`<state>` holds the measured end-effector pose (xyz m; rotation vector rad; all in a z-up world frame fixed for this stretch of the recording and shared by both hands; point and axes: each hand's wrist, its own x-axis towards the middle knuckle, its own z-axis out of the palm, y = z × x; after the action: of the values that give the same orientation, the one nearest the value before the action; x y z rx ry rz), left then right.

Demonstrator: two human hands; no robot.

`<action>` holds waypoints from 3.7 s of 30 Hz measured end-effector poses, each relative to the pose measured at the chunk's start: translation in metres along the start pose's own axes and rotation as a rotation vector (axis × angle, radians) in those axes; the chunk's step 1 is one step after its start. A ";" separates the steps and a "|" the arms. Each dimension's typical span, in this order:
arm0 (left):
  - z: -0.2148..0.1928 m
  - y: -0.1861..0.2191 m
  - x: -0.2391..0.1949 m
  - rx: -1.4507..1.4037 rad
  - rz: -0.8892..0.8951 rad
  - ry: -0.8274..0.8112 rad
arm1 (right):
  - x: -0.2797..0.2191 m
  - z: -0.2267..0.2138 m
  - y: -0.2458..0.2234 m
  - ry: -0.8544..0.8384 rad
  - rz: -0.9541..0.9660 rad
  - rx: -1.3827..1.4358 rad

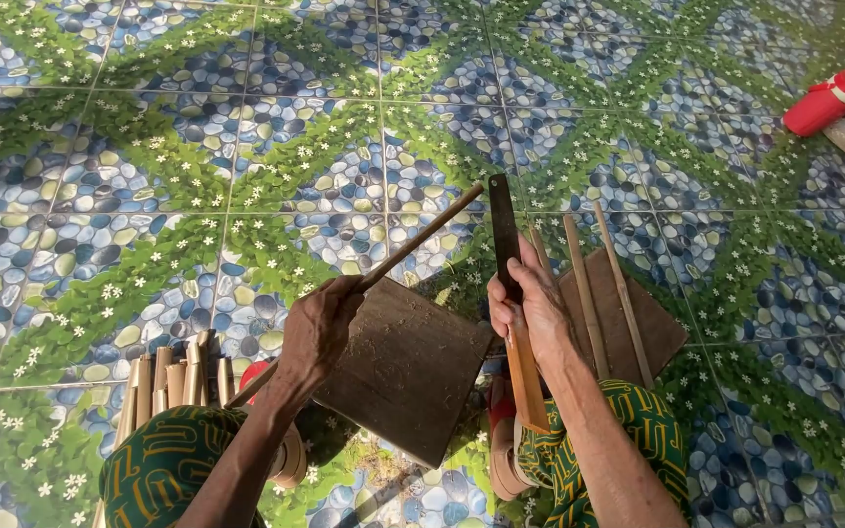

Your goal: The person sits on a tiled floor and uses a machete to repeatedly shave and sharpen a thin bamboo stick held against a small wooden block. The person rotates the stick and continues the shaving motion throughout the clip.

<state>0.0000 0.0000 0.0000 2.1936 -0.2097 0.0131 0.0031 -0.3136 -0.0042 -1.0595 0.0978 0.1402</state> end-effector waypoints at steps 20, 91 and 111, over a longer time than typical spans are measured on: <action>0.008 -0.021 0.013 -0.694 -0.168 -0.357 | -0.040 0.079 -0.011 -0.303 0.375 0.023; 0.004 -0.003 0.005 -0.777 -0.115 -0.287 | -0.021 0.038 -0.016 -0.179 0.082 -0.086; -0.003 0.011 0.000 -0.821 -0.134 -0.381 | -0.024 0.047 -0.040 -0.170 -0.003 -0.157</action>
<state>-0.0012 -0.0039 0.0107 1.3676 -0.2281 -0.4855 -0.0139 -0.2936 0.0570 -1.1993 -0.0695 0.2376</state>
